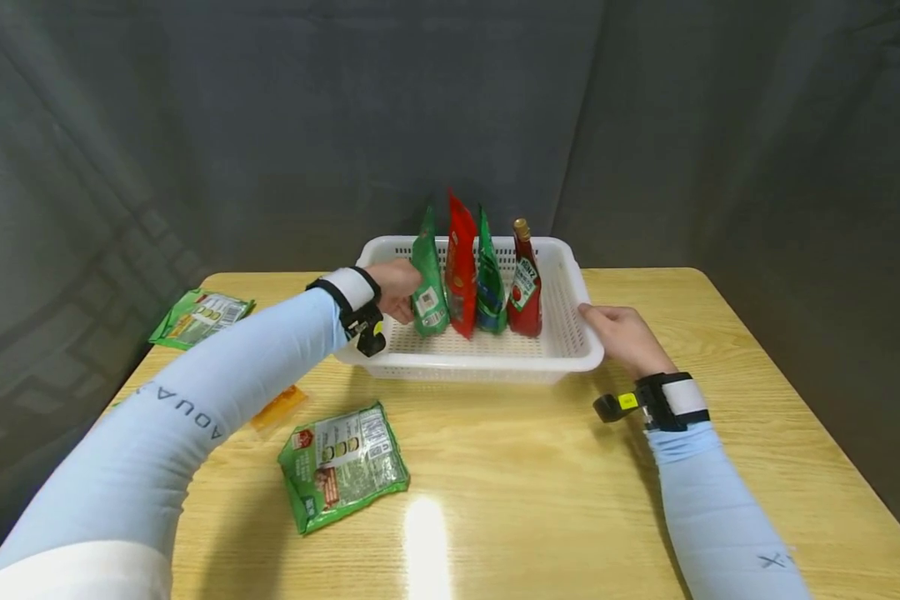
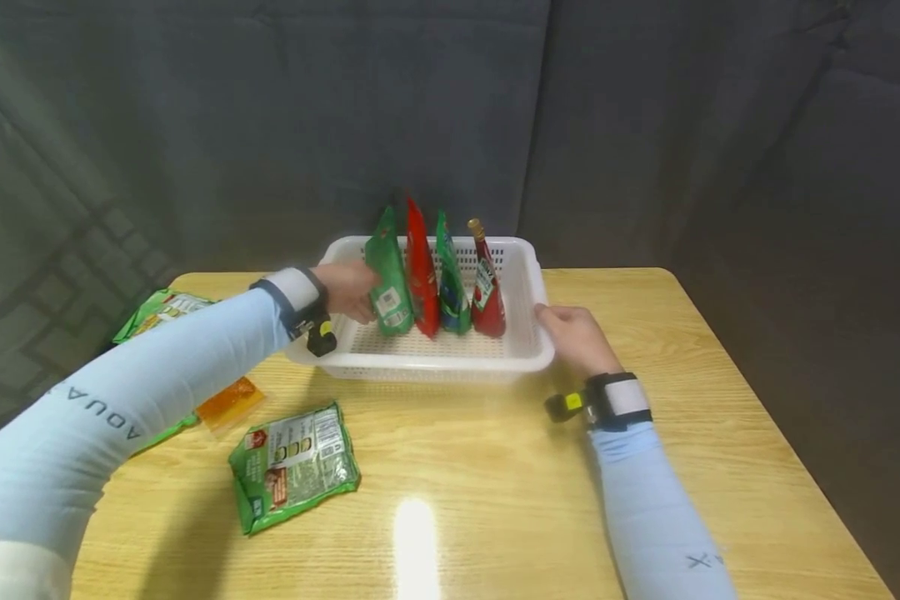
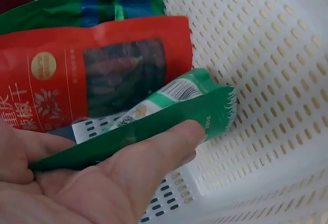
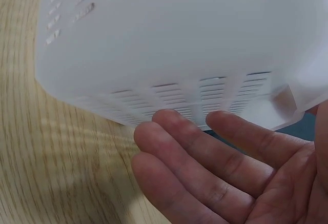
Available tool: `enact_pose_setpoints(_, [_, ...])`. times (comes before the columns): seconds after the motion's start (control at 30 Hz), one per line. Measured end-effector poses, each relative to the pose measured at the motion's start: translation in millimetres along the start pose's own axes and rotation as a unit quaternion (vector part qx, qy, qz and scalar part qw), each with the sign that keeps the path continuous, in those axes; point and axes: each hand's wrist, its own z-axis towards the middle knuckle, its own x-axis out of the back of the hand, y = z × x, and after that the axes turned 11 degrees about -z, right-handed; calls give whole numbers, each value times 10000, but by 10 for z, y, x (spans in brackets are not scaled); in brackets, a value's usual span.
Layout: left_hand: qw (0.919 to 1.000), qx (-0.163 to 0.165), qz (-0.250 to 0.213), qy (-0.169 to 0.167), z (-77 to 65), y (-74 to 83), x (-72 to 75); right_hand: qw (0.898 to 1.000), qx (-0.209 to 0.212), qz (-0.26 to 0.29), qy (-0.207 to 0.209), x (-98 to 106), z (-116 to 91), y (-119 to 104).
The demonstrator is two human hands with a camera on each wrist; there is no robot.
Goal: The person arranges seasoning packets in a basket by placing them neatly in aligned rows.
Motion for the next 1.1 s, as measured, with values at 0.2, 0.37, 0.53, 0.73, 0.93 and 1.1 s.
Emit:
enact_pose_setpoints(0.2, [9944,95,959,-424,3,30,34,10000,-82,25,10,-1,-26,-3])
enact_pose_setpoints(0.37, [9810,301,1750,-779,26,-9,97,9999,-102,104,21,-30,-42,-6])
enact_pose_setpoints(0.53, [9840,547,1421,-929,111,-139,33,9999,-92,115,-28,-77,-77,-8])
enact_pose_setpoints(0.73, [9850,504,1261,-1063,140,-203,-27,9997,140,184,-123,-120,-95,-17])
enact_pose_setpoints(0.93, [9813,602,1357,-1226,178,-183,-47,9990,335,162,-253,-113,-102,-3])
enact_pose_setpoints(1.1, [9792,669,1346,-1365,203,-156,-89,9985,360,227,-355,-123,-110,-5])
